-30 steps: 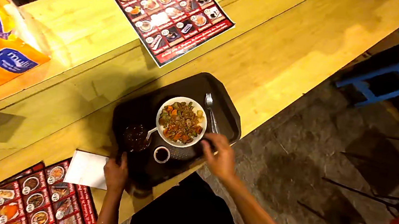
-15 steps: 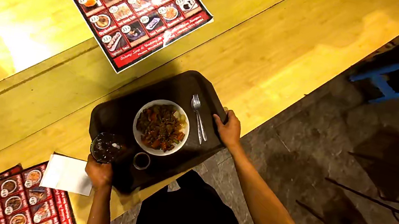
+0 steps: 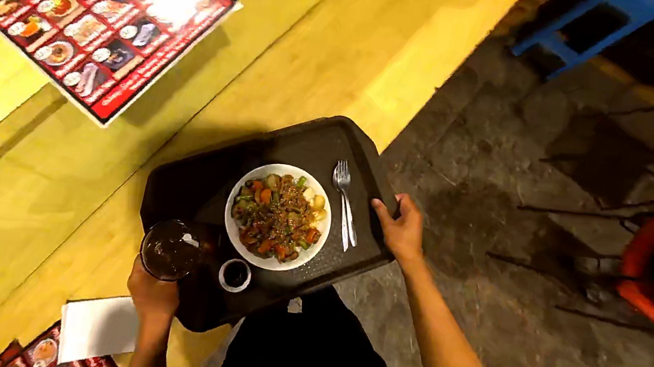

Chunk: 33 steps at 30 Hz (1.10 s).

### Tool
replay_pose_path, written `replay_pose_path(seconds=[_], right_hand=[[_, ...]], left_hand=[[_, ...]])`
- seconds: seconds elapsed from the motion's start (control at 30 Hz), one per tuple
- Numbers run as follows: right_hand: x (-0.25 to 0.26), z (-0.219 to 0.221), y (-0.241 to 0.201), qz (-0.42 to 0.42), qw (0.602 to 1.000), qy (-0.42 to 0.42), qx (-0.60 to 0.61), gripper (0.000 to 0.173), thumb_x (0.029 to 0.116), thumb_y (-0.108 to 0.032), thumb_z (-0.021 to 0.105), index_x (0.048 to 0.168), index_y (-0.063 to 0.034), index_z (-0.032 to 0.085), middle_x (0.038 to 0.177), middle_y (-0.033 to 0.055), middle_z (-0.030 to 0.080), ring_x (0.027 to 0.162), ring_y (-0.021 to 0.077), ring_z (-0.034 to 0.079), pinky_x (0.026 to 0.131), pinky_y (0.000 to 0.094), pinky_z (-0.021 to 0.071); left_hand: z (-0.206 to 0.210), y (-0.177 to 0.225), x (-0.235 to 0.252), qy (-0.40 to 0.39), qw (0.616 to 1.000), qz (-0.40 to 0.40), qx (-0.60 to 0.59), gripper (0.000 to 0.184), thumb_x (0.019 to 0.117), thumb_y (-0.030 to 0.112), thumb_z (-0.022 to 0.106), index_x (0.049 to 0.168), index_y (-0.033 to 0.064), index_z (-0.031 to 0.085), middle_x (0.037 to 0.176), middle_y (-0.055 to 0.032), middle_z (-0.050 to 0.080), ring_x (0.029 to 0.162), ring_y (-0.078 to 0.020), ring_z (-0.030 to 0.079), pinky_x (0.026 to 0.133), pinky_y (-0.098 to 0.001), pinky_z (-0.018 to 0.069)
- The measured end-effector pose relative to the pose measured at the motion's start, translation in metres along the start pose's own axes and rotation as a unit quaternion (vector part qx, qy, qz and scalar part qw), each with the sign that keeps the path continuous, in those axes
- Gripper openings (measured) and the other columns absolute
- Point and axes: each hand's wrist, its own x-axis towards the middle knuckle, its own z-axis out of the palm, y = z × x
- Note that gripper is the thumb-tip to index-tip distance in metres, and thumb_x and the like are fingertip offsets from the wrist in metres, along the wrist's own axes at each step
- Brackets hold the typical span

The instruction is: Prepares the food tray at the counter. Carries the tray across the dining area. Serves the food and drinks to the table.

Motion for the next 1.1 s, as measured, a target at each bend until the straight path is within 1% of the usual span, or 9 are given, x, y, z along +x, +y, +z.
replay_pose_path(seconds=[0.07,0.2,0.33,0.37,0.43,0.6,0.73,0.83,1.1], right_hand=[[-0.029,-0.028,0.017,0.031,0.999,0.045,0.007,0.032,0.096,-0.022,0.073,0.11,0.0051,0.062,0.089,0.0175,0.067,0.081,0.025,0.067,0.078,0.0459,0.0561],[-0.102,-0.088,0.056,0.071,0.985,0.151,0.032,0.032,0.0965,-0.023,0.072,0.109,0.0048,0.062,0.089,0.0152,0.066,0.081,0.0202,0.065,0.078,0.0413,0.0555],[-0.184,-0.146,0.099,0.147,0.955,0.254,0.051,0.032,0.0964,-0.025,0.071,0.108,0.0034,0.063,0.089,0.0134,0.066,0.08,0.0167,0.065,0.077,0.0378,0.0546],[-0.206,-0.161,0.111,0.168,0.945,0.276,0.056,0.033,0.0964,-0.026,0.071,0.108,0.0032,0.063,0.089,0.0132,0.066,0.08,0.0169,0.064,0.077,0.0382,0.0544],[-0.249,-0.191,0.135,0.206,0.924,0.316,0.065,0.033,0.0964,-0.026,0.071,0.108,0.0039,0.062,0.089,0.0136,0.065,0.08,0.0183,0.064,0.076,0.0396,0.0545],[-0.359,-0.263,0.203,0.278,0.863,0.412,0.086,0.032,0.0961,-0.025,0.071,0.107,0.0037,0.062,0.085,0.0118,0.064,0.075,0.0171,0.063,0.073,0.0385,0.0538],[-0.444,-0.316,0.258,0.329,0.807,0.479,0.108,0.029,0.0963,-0.024,0.071,0.106,0.0024,0.062,0.085,0.0101,0.063,0.074,0.0145,0.062,0.071,0.0353,0.0536],[-0.502,-0.355,0.297,0.375,0.761,0.517,0.111,0.03,0.0964,-0.025,0.071,0.106,0.0021,0.062,0.085,0.011,0.064,0.075,0.0166,0.063,0.072,0.0383,0.0537],[-0.624,-0.451,0.394,0.456,0.622,0.622,0.133,0.031,0.0965,-0.025,0.071,0.107,0.0027,0.063,0.088,0.0123,0.065,0.079,0.0183,0.064,0.076,0.0405,0.0543]], left_hand=[[0.005,0.019,-0.001,-0.034,0.998,0.053,0.014,0.052,0.0836,0.015,0.072,0.125,-0.0138,0.058,0.115,-0.0255,0.068,0.109,-0.0254,0.067,0.099,-0.0436,0.052],[0.029,0.062,-0.019,-0.115,0.985,0.127,-0.022,0.051,0.085,0.005,0.07,0.129,-0.015,0.054,0.119,-0.0235,0.067,0.11,-0.0173,0.066,0.1,-0.0346,0.0524],[0.072,0.098,-0.054,-0.206,0.947,0.235,-0.077,0.049,0.0844,0.004,0.069,0.125,-0.0164,0.053,0.115,-0.0188,0.067,0.105,-0.0072,0.066,0.097,-0.0248,0.0536],[0.085,0.108,-0.067,-0.229,0.936,0.255,-0.074,0.047,0.0847,0.005,0.069,0.124,-0.0165,0.054,0.113,-0.0184,0.067,0.104,-0.0076,0.067,0.096,-0.026,0.0543],[0.11,0.135,-0.1,-0.262,0.926,0.271,-0.02,0.043,0.0859,0.008,0.069,0.121,-0.0138,0.059,0.11,-0.0219,0.069,0.103,-0.0191,0.068,0.095,-0.0393,0.0542],[0.173,0.189,-0.215,-0.345,0.881,0.32,0.037,0.046,0.0829,0.008,0.075,0.122,-0.0112,0.06,0.113,-0.0234,0.068,0.107,-0.0245,0.067,0.098,-0.0448,0.0515],[0.229,0.22,-0.32,-0.402,0.823,0.398,0.05,0.045,0.0832,0.012,0.075,0.12,-0.0095,0.062,0.11,-0.0216,0.07,0.104,-0.0232,0.068,0.096,-0.0447,0.0519],[0.27,0.25,-0.405,-0.454,0.786,0.413,0.073,0.042,0.0854,0.01,0.076,0.121,-0.0084,0.062,0.11,-0.0225,0.07,0.105,-0.0276,0.068,0.097,-0.0498,0.0515],[0.389,0.324,-0.646,-0.571,0.654,0.49,0.081,0.039,0.0871,0.009,0.074,0.12,-0.0084,0.062,0.109,-0.0209,0.07,0.104,-0.0247,0.068,0.095,-0.047,0.0524]])
